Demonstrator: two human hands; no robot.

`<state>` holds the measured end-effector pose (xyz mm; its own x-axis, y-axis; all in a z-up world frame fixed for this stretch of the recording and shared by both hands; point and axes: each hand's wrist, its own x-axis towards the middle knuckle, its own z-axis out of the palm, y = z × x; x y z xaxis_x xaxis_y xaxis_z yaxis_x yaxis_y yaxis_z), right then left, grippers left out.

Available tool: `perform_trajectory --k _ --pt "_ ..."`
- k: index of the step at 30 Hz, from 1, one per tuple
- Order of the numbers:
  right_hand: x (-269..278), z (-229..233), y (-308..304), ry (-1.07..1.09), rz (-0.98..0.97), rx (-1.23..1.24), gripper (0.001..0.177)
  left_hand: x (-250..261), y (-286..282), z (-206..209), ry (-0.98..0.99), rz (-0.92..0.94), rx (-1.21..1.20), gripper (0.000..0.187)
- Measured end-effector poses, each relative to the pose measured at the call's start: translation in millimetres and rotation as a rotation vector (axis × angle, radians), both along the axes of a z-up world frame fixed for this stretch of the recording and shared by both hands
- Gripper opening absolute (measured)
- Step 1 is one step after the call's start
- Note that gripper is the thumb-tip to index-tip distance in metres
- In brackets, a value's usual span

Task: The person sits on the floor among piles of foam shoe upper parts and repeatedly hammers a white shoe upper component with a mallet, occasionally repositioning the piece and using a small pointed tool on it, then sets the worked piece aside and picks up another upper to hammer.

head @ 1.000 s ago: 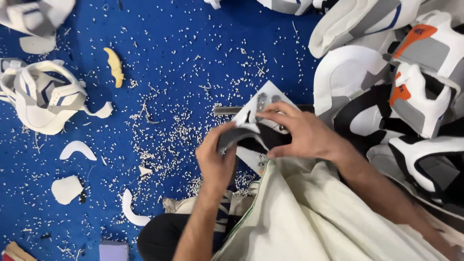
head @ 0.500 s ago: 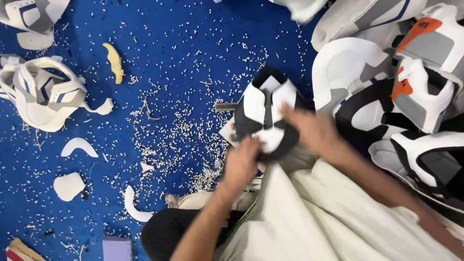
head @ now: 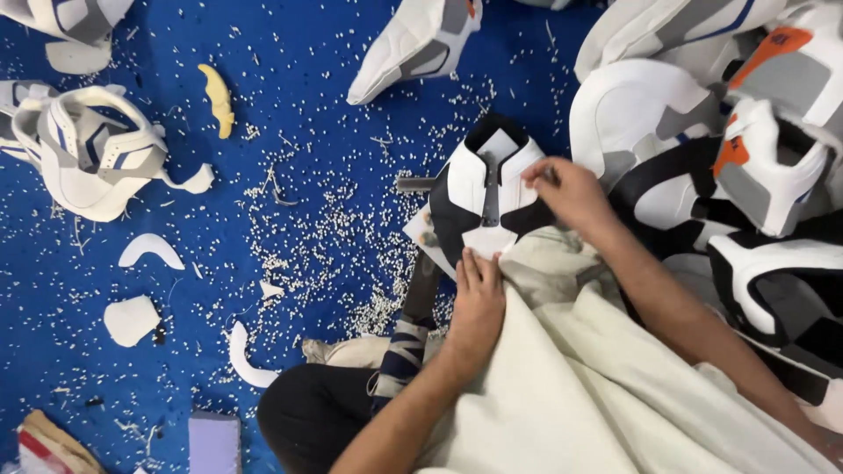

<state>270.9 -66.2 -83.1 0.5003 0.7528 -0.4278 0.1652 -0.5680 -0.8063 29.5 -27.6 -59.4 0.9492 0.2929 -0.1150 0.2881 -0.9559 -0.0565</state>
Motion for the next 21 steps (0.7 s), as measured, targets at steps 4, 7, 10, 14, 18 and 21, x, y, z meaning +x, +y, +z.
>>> perform_trajectory --k 4,7,10,14,18,21 --pt "-2 5 10 0.513 -0.223 0.15 0.017 -21 20 31 -0.003 0.077 -0.195 0.046" --pt "-12 17 20 0.696 -0.255 0.253 0.009 -57 34 73 0.028 0.309 -0.648 0.033" --pt "-22 18 25 0.652 -0.193 0.367 0.007 -102 27 80 -0.049 0.41 -0.383 0.067" --pt "-31 -25 27 0.612 0.023 0.473 0.006 -131 19 59 0.363 0.688 -0.459 0.105" --pt "-31 -52 18 0.572 0.095 0.458 0.007 -146 25 42 0.141 0.735 -0.496 0.092" --pt "-30 -45 23 0.478 0.135 0.467 0.007 -149 24 74 0.279 0.968 -0.882 0.087"
